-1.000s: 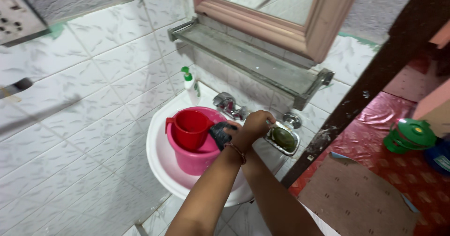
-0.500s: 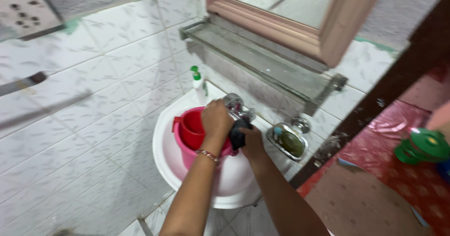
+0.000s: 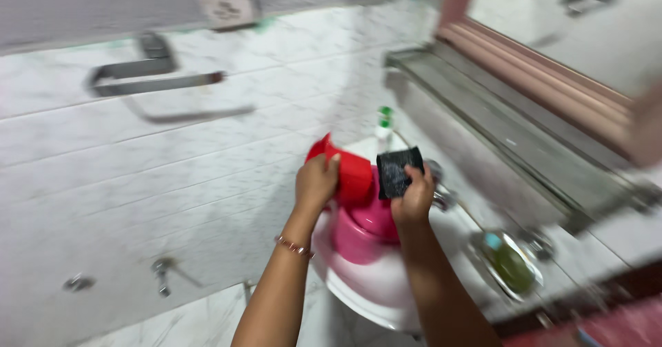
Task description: The person scrubs a pink bucket and a red cup with a dark sponge in a bathroom. They rinse the items under a tap and scrub the interior of a squat toilet. The person also washes their hands at a sink.
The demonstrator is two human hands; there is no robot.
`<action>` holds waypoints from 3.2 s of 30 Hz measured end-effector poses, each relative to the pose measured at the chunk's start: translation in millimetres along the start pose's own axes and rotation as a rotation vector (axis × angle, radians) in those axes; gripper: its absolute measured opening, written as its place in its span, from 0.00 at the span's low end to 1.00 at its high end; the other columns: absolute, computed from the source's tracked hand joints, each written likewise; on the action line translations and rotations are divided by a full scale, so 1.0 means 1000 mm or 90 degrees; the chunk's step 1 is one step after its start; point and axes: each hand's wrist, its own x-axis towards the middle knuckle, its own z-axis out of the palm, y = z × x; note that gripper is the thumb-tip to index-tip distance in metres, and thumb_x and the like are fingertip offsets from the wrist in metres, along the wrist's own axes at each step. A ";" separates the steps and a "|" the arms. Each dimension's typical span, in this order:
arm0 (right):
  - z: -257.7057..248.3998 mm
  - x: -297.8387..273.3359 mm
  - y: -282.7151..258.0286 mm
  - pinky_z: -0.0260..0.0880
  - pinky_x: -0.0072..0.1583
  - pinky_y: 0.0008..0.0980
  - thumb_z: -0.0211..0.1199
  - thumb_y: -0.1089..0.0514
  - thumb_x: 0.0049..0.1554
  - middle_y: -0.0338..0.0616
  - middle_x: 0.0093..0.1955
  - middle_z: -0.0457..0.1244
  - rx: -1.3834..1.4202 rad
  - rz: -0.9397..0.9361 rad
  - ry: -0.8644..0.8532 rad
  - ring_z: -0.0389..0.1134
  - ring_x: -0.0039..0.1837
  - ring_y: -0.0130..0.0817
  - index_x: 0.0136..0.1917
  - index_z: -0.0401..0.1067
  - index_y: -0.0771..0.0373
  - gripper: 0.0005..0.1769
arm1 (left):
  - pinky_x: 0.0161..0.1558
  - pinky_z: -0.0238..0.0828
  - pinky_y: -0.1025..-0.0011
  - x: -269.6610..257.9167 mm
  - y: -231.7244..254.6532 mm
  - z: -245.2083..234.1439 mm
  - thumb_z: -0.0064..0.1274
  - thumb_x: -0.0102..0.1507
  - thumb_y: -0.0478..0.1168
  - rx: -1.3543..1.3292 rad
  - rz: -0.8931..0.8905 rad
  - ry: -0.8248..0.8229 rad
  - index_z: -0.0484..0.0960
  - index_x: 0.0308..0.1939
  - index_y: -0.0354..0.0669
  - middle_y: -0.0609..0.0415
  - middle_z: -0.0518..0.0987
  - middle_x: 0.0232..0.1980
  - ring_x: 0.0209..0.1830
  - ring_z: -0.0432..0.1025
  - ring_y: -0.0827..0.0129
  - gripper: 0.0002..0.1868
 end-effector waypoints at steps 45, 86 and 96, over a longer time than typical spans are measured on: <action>0.264 -0.492 0.370 0.65 0.60 0.54 0.52 0.52 0.65 0.55 0.58 0.71 -0.218 -0.459 -1.131 0.71 0.59 0.54 0.56 0.77 0.63 0.17 | 0.27 0.64 0.60 -0.375 -0.349 -0.348 0.52 0.68 0.45 -0.289 -0.541 0.759 0.77 0.29 0.31 0.48 0.74 0.25 0.23 0.67 0.68 0.20; 0.354 -0.447 0.429 0.64 0.69 0.42 0.54 0.38 0.65 0.39 0.65 0.69 -0.728 -0.077 -1.398 0.69 0.68 0.41 0.61 0.77 0.50 0.22 | 0.66 0.70 0.57 -0.280 -0.370 -0.352 0.36 0.63 0.71 -0.920 -0.298 0.666 0.69 0.66 0.43 0.46 0.74 0.66 0.66 0.70 0.59 0.41; 0.383 -0.425 0.407 0.72 0.64 0.44 0.54 0.44 0.64 0.48 0.54 0.73 -0.954 0.023 -1.205 0.74 0.59 0.47 0.55 0.80 0.54 0.19 | 0.59 0.73 0.59 -0.257 -0.368 -0.334 0.39 0.71 0.58 -0.665 -0.397 0.686 0.71 0.64 0.31 0.41 0.76 0.62 0.56 0.73 0.61 0.33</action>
